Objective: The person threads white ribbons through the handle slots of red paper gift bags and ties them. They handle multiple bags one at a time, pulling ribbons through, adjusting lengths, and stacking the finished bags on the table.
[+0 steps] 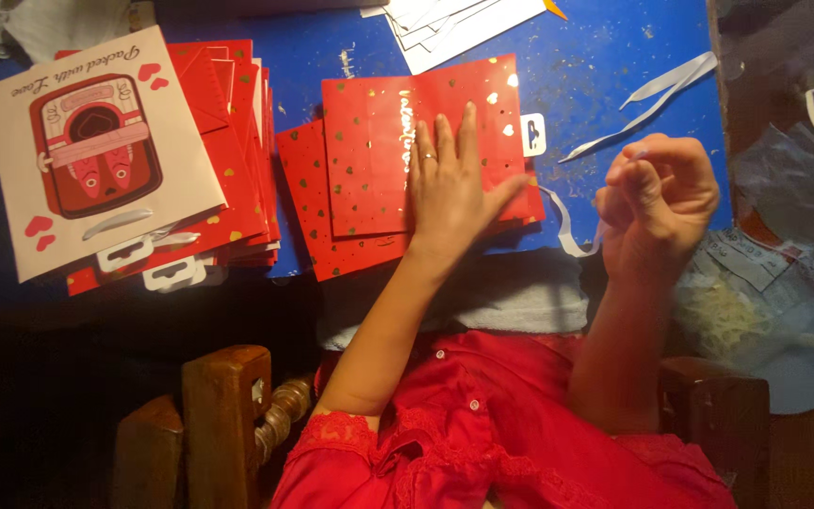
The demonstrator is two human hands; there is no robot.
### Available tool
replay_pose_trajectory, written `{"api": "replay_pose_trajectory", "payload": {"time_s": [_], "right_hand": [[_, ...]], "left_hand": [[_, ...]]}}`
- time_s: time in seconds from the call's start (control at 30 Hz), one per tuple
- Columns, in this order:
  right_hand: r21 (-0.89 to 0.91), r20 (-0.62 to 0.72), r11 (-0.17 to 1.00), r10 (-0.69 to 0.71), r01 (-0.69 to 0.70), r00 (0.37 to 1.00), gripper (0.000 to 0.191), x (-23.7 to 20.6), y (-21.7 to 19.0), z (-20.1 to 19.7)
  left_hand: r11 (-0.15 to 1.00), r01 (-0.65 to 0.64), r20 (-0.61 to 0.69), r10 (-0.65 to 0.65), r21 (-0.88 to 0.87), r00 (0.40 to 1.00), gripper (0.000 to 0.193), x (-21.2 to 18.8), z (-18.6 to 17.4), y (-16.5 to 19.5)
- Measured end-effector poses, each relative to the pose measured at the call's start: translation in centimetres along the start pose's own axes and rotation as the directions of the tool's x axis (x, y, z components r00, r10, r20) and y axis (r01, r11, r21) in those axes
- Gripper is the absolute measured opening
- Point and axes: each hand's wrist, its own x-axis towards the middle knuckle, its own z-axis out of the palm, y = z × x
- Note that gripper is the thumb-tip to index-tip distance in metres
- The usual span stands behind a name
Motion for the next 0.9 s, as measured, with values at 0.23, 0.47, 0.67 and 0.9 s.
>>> {"api": "replay_pose_trajectory", "payload": {"time_s": [0.23, 0.47, 0.67, 0.9], "right_hand": [[0.002, -0.041, 0.998, 0.063, -0.063, 0.997, 0.019, 0.0, 0.8, 0.0], [-0.078, -0.095, 0.99, 0.108, -0.116, 0.99, 0.009, 0.3, 2.8, 1.0], [-0.125, -0.036, 0.987, 0.098, -0.102, 0.995, 0.007, -0.2, 4.0, 1.9], [-0.174, -0.107, 0.975, 0.12, -0.138, 0.987, 0.007, -0.2, 4.2, 0.2]], "left_hand": [[0.984, 0.09, 0.088, -0.104, 0.151, 0.991, 0.115, 0.4, 0.7, 1.4], [0.99, 0.073, 0.011, -0.073, -0.124, 0.997, 0.118, 0.2, 0.6, -0.5], [0.992, 0.112, 0.103, -0.117, 0.06, 0.988, 0.118, 0.7, -0.7, 2.6], [0.947, 0.041, 0.091, -0.013, -0.318, 0.996, 0.083, 0.7, -2.3, -1.1]]}}
